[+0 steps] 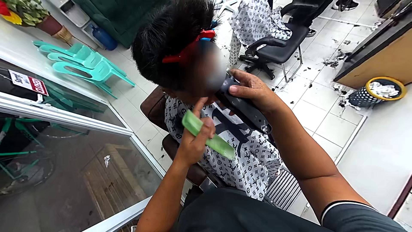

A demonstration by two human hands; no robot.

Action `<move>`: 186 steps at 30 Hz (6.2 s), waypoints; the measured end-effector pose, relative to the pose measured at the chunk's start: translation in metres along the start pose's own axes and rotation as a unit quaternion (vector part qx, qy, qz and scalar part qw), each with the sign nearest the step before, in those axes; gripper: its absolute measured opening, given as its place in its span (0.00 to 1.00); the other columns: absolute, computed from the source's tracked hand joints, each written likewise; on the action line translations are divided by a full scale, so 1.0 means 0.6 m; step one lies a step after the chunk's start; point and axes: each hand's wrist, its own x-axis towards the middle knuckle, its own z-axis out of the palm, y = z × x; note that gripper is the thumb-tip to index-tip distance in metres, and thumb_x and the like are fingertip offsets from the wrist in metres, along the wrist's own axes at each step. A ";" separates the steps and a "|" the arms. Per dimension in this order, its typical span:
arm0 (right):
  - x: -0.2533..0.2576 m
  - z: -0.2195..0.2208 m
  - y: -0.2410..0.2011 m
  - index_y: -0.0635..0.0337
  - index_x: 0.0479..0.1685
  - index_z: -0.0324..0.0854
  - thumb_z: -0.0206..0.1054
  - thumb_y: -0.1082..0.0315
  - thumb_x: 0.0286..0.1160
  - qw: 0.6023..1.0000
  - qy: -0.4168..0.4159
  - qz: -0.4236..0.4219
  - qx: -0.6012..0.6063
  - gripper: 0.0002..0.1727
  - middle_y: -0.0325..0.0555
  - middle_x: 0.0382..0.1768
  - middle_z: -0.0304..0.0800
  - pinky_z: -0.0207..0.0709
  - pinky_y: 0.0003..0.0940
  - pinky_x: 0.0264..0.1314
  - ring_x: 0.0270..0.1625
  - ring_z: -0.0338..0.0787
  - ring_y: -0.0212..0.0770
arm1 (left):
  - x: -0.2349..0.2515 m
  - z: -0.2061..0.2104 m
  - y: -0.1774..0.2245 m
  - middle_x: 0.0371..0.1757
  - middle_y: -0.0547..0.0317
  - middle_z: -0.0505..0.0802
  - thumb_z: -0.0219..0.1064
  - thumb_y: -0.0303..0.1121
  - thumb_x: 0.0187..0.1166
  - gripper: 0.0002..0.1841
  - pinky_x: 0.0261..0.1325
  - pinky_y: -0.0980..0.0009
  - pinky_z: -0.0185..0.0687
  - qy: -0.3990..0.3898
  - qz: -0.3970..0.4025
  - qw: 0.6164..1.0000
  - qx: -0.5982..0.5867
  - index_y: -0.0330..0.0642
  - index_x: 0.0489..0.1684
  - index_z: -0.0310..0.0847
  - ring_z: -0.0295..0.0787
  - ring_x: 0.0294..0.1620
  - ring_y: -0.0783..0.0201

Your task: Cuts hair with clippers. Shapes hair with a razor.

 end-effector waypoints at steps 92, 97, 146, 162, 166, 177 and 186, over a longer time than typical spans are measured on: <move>0.023 0.193 0.059 0.59 0.75 0.62 0.74 0.62 0.71 0.972 0.224 -0.073 -0.003 0.35 0.51 0.42 0.94 0.95 0.42 0.38 0.40 0.97 0.46 | 0.100 -0.214 0.022 0.31 0.74 0.84 0.24 0.59 0.92 0.30 0.31 0.82 0.79 0.230 0.047 0.927 -0.292 0.58 0.63 0.71 0.80 0.27 0.77; 0.024 0.191 0.061 0.58 0.75 0.62 0.74 0.62 0.71 0.971 0.229 -0.072 0.002 0.34 0.52 0.42 0.94 0.95 0.43 0.38 0.40 0.98 0.47 | 0.100 -0.214 0.023 0.31 0.75 0.84 0.23 0.60 0.92 0.30 0.32 0.81 0.80 0.223 0.047 0.929 -0.293 0.59 0.61 0.72 0.81 0.27 0.77; -0.006 0.192 0.087 0.55 0.77 0.63 0.79 0.62 0.67 0.958 0.282 -0.026 -0.045 0.38 0.52 0.42 0.93 0.95 0.44 0.39 0.39 0.97 0.48 | 0.103 -0.212 0.025 0.32 0.74 0.84 0.25 0.59 0.92 0.28 0.33 0.82 0.81 0.239 0.050 0.926 -0.287 0.58 0.63 0.70 0.81 0.28 0.78; 0.020 0.159 0.043 0.59 0.76 0.60 0.73 0.60 0.72 0.975 0.213 -0.054 -0.016 0.35 0.50 0.39 0.93 0.94 0.41 0.33 0.35 0.97 0.45 | 0.101 -0.213 0.029 0.33 0.74 0.85 0.26 0.59 0.92 0.28 0.33 0.81 0.81 0.244 0.041 0.929 -0.274 0.58 0.61 0.71 0.82 0.29 0.77; 0.015 0.153 0.040 0.58 0.76 0.61 0.71 0.60 0.74 0.976 0.211 -0.048 -0.030 0.33 0.47 0.41 0.93 0.94 0.39 0.34 0.37 0.97 0.43 | 0.101 -0.212 0.030 0.33 0.74 0.84 0.25 0.59 0.92 0.29 0.33 0.81 0.81 0.238 0.041 0.929 -0.281 0.58 0.62 0.71 0.81 0.28 0.77; -0.075 0.138 0.061 0.52 0.76 0.64 0.76 0.53 0.71 0.980 0.194 -0.028 -0.022 0.36 0.50 0.45 0.94 0.93 0.36 0.30 0.37 0.97 0.44 | 0.069 -0.200 0.088 0.27 0.68 0.87 0.18 0.63 0.88 0.39 0.30 0.79 0.86 0.137 0.108 0.919 -0.352 0.47 0.61 0.74 0.86 0.25 0.74; -0.171 0.137 0.081 0.55 0.65 0.81 0.78 0.44 0.70 0.974 0.216 -0.067 0.019 0.31 0.51 0.51 0.95 0.94 0.36 0.35 0.42 0.97 0.44 | 0.060 -0.182 0.052 0.30 0.74 0.87 0.34 0.57 0.93 0.24 0.34 0.75 0.88 0.213 0.034 0.969 -0.118 0.59 0.69 0.69 0.86 0.26 0.74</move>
